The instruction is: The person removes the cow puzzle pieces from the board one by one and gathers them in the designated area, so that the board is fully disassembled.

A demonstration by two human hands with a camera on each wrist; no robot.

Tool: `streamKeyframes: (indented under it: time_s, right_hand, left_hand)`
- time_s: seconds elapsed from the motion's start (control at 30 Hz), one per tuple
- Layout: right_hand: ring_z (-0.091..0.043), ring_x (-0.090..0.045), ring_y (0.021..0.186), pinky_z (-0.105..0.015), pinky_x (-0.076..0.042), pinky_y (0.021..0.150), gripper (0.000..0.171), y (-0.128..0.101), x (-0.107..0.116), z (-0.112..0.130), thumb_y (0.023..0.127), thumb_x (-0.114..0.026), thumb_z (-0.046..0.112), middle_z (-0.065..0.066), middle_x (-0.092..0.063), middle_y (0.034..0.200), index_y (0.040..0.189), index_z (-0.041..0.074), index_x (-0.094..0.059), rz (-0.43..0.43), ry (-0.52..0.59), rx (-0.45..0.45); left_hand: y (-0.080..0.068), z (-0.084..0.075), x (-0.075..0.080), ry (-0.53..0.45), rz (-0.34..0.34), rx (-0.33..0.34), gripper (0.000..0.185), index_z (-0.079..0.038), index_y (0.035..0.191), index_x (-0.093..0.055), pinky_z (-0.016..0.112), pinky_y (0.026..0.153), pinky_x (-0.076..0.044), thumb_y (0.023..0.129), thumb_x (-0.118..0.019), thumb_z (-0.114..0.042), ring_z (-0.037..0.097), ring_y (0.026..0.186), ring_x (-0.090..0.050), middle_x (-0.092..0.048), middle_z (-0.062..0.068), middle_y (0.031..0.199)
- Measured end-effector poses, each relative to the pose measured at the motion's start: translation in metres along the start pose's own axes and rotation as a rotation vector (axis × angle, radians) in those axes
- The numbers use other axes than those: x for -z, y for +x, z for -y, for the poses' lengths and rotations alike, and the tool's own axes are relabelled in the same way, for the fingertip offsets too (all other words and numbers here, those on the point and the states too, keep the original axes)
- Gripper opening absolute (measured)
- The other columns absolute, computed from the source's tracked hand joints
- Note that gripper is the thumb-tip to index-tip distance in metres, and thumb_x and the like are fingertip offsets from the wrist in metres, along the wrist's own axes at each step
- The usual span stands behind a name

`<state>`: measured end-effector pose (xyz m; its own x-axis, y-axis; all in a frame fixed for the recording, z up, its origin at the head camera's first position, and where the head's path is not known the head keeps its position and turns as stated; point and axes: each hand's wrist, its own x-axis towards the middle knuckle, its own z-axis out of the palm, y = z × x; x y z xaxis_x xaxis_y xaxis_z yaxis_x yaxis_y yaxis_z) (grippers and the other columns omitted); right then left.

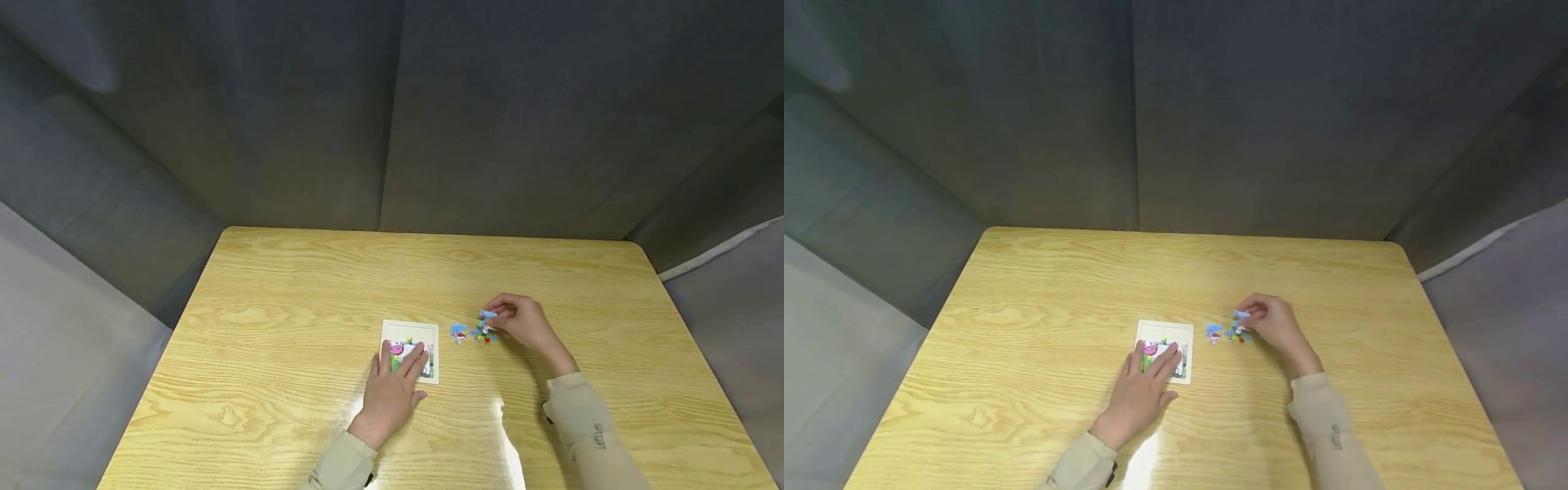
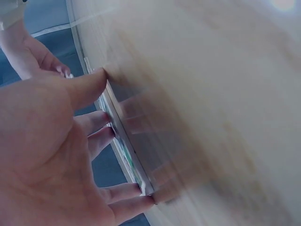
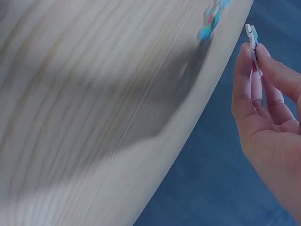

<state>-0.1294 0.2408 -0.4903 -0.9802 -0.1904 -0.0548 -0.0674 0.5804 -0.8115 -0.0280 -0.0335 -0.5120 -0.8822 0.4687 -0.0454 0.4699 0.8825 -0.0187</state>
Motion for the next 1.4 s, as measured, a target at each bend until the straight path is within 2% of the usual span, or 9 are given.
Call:
streamKeyframes:
  time_s: [0.37, 0.53, 0.67, 0.9, 1.13, 1.4]
  right_hand:
    - [-0.024, -0.062, 0.071, -0.027, -0.053, 0.062, 0.016, -0.018, 0.018, -0.022, 0.079, -0.068, 0.000, -0.013, -0.065, 0.083, 0.095, -0.002, -0.065, 0.037, -0.043, -0.057]
    - [-0.021, -0.061, 0.069, -0.028, -0.053, 0.060, 0.015, -0.020, 0.018, -0.030, 0.079, -0.067, -0.001, -0.012, -0.064, 0.082, 0.094, -0.001, -0.065, 0.066, -0.060, -0.088]
    - [-0.018, -0.058, 0.070, -0.025, -0.050, 0.060, 0.015, -0.019, 0.015, -0.034, 0.078, -0.069, 0.001, -0.010, -0.064, 0.081, 0.093, 0.002, -0.066, 0.055, -0.124, -0.096]
    - [-0.017, -0.052, 0.071, -0.023, -0.044, 0.059, 0.014, -0.019, 0.013, -0.031, 0.077, -0.070, 0.003, -0.007, -0.061, 0.079, 0.091, 0.003, -0.066, 0.052, -0.210, -0.094]
    - [-0.017, -0.052, 0.072, -0.024, -0.045, 0.060, 0.012, -0.021, 0.012, -0.027, 0.078, -0.069, 0.001, -0.010, -0.061, 0.081, 0.090, 0.002, -0.066, 0.069, -0.215, -0.088]
    - [-0.018, -0.055, 0.073, -0.024, -0.046, 0.060, 0.013, -0.021, 0.015, -0.026, 0.080, -0.068, 0.004, -0.008, -0.062, 0.083, 0.093, 0.002, -0.066, 0.057, -0.216, -0.077]
  left_hand:
    - [0.000, 0.000, 0.002, -0.002, 0.001, -0.003, 0.065, -0.025, 0.144, -0.030, 0.052, 0.101, -0.032, 0.088, -0.049, -0.051, 0.046, 0.129, -0.026, -0.021, -0.012, 0.150]
    - [0.000, 0.000, 0.001, -0.002, -0.005, -0.002, 0.065, -0.025, 0.144, -0.030, 0.052, 0.100, -0.033, 0.088, -0.049, -0.051, 0.046, 0.128, -0.027, -0.022, -0.012, 0.150]
    - [0.000, 0.000, -0.001, -0.003, -0.007, -0.001, 0.064, -0.026, 0.144, -0.030, 0.052, 0.100, -0.033, 0.088, -0.048, -0.051, 0.046, 0.129, -0.026, -0.021, -0.012, 0.150]
    - [-0.001, 0.000, -0.002, -0.014, -0.016, -0.003, 0.065, -0.026, 0.144, -0.030, 0.053, 0.100, -0.032, 0.088, -0.049, -0.051, 0.047, 0.129, -0.026, -0.022, -0.012, 0.150]
    - [0.000, 0.000, -0.004, -0.013, -0.036, -0.009, 0.065, -0.025, 0.143, -0.032, 0.053, 0.099, -0.033, 0.087, -0.050, -0.051, 0.047, 0.128, -0.026, -0.023, -0.011, 0.149]
    - [0.000, 0.002, -0.004, -0.071, -0.031, -0.015, 0.065, -0.021, 0.143, -0.032, 0.057, 0.098, -0.031, 0.087, -0.053, -0.048, 0.050, 0.128, -0.024, -0.023, -0.008, 0.150]
